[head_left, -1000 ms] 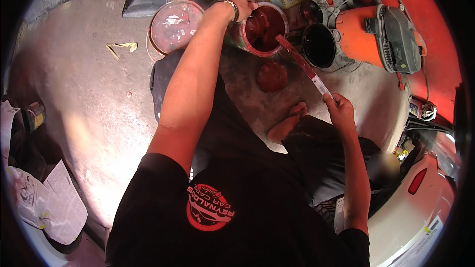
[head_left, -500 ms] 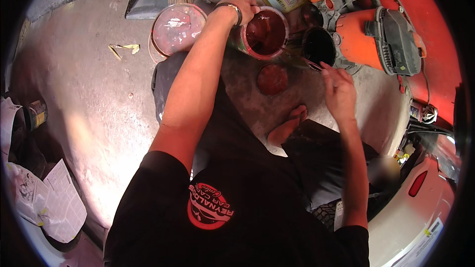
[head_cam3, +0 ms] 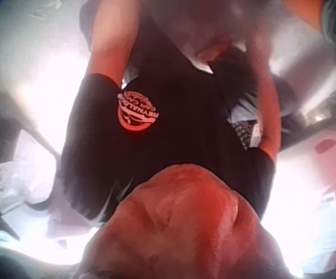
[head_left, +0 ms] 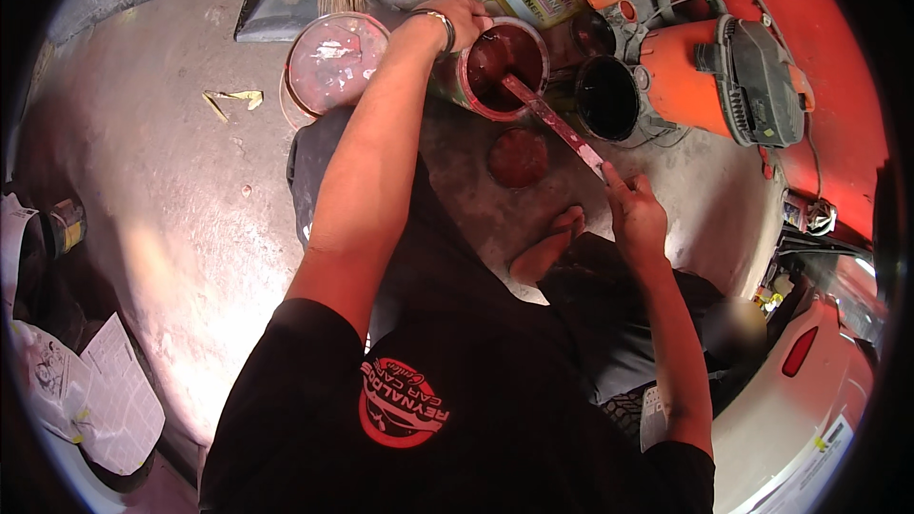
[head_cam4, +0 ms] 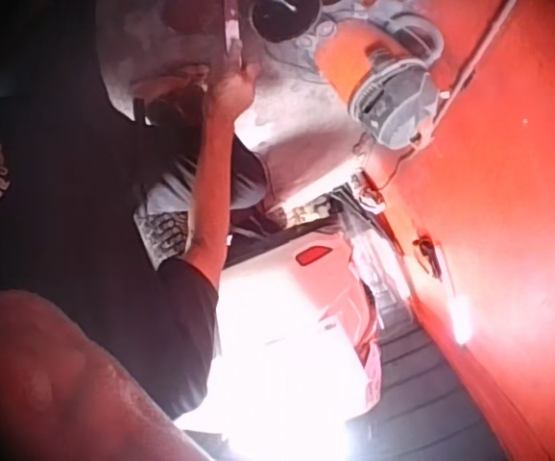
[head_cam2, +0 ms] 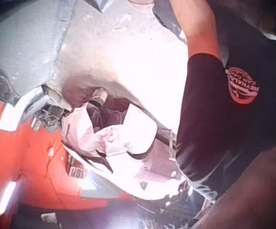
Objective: The person pours red paint from a can into a bucket and stirs it with a stick. They then add a dark liquid from another can and continue stirring the mixture to blend the colors.
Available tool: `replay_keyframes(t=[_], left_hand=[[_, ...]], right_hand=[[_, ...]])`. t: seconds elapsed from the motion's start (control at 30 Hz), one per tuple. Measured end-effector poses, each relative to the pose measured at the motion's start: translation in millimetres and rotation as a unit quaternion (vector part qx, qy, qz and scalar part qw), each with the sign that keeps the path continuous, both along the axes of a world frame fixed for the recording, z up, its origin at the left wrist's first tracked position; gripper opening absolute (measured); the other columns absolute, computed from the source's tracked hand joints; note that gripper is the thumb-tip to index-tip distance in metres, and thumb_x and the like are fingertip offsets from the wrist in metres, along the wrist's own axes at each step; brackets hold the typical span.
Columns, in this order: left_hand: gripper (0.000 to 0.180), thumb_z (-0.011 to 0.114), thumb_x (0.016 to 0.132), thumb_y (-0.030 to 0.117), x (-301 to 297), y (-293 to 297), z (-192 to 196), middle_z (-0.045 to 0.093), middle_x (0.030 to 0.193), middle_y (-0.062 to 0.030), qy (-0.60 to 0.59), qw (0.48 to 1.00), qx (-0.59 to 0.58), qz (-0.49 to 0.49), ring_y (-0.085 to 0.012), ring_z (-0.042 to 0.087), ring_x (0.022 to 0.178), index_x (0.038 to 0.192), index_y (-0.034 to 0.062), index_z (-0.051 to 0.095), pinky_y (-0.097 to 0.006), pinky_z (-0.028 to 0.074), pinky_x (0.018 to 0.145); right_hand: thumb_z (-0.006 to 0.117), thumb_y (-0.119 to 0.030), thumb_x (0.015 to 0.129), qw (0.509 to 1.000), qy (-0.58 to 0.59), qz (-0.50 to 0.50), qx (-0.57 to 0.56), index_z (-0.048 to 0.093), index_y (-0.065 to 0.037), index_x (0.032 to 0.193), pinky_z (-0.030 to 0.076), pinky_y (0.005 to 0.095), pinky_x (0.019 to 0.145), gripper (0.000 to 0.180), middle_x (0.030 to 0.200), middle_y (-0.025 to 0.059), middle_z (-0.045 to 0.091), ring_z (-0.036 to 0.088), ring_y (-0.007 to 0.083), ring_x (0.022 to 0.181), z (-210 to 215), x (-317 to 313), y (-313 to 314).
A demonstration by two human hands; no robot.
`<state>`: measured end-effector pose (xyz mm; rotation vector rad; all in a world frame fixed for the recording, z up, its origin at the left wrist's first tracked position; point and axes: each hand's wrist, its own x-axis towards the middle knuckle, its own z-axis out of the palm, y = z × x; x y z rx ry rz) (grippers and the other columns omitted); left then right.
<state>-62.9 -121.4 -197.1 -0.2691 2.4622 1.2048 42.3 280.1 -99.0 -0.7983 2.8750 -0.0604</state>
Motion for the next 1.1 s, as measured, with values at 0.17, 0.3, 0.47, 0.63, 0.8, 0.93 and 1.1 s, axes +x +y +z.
replay_keyframes(t=[0.17, 0.3, 0.47, 0.63, 0.8, 0.93, 1.1], left_hand=[[0.045, 0.060, 0.106, 0.042, -1, -5, 0, 0.078, 0.112, -0.0135, 0.025, 0.998, -0.038, -0.032, -0.0294, 0.075, 0.081, 0.142, 0.0158, 0.066, -0.041, 0.059, 0.078], [0.041, 0.056, 0.107, 0.041, -3, -9, -13, 0.074, 0.127, -0.0160, 0.050, 0.994, -0.095, -0.025, -0.0331, 0.069, 0.117, 0.138, 0.0173, 0.070, -0.041, 0.052, 0.103], [0.039, 0.053, 0.108, 0.040, -6, -10, -29, 0.073, 0.129, -0.0164, 0.047, 0.997, -0.061, 0.024, -0.0346, 0.066, 0.124, 0.135, 0.0187, 0.072, -0.042, 0.049, 0.109], [0.040, 0.051, 0.108, 0.040, 0, -9, -38, 0.073, 0.127, -0.0197, 0.046, 0.988, -0.128, 0.071, -0.0391, 0.067, 0.121, 0.131, 0.0158, 0.073, -0.047, 0.051, 0.106], [0.040, 0.048, 0.108, 0.039, 25, 4, -42, 0.072, 0.125, -0.0221, 0.024, 0.977, -0.126, 0.173, -0.0412, 0.067, 0.121, 0.125, 0.0127, 0.073, -0.049, 0.052, 0.104], [0.039, 0.046, 0.109, 0.036, 53, 31, -43, 0.072, 0.123, -0.0237, 0.011, 0.967, -0.099, 0.234, -0.0435, 0.068, 0.117, 0.130, 0.0123, 0.069, -0.052, 0.052, 0.103], [0.039, 0.047, 0.113, 0.031, 92, 70, -86, 0.070, 0.123, -0.0150, -0.015, 0.904, 0.170, 0.391, -0.0305, 0.074, 0.104, 0.144, 0.0100, 0.056, -0.051, 0.069, 0.074]], right_hand=[[0.073, -0.015, 0.096, 1.000, -0.004, -0.002, 0.027, 0.074, -0.022, 0.136, 0.055, 0.0435, 0.064, 0.040, 0.092, 0.0093, 0.060, 0.068, 0.0294, 0.074, 21, 6, 8], [0.072, -0.015, 0.097, 1.000, -0.005, 0.006, 0.011, 0.074, -0.022, 0.135, 0.056, 0.0444, 0.065, 0.039, 0.093, 0.0102, 0.061, 0.068, 0.0306, 0.075, 43, 1, -2], [0.071, -0.018, 0.098, 0.998, 0.050, 0.048, -0.012, 0.075, -0.020, 0.131, 0.056, 0.0463, 0.067, 0.033, 0.093, 0.0114, 0.062, 0.068, 0.0342, 0.078, 66, -26, -20], [0.069, -0.022, 0.100, 0.994, 0.074, 0.077, -0.033, 0.074, -0.015, 0.115, 0.055, 0.0488, 0.067, 0.017, 0.089, 0.0123, 0.064, 0.069, 0.0367, 0.082, 81, -65, -53], [0.067, -0.022, 0.100, 0.989, 0.065, 0.118, -0.057, 0.071, -0.012, 0.103, 0.054, 0.0486, 0.070, 0.011, 0.091, 0.0122, 0.068, 0.069, 0.0368, 0.084, 72, -100, -82], [0.066, -0.018, 0.099, 0.990, 0.059, 0.105, -0.070, 0.071, -0.012, 0.105, 0.053, 0.0498, 0.073, 0.010, 0.091, 0.0123, 0.068, 0.069, 0.0364, 0.085, 71, -102, -87], [0.065, -0.018, 0.099, 0.989, 0.037, 0.107, -0.099, 0.072, -0.012, 0.106, 0.053, 0.0499, 0.074, 0.012, 0.091, 0.0126, 0.068, 0.069, 0.0371, 0.086, 66, -100, -83]])
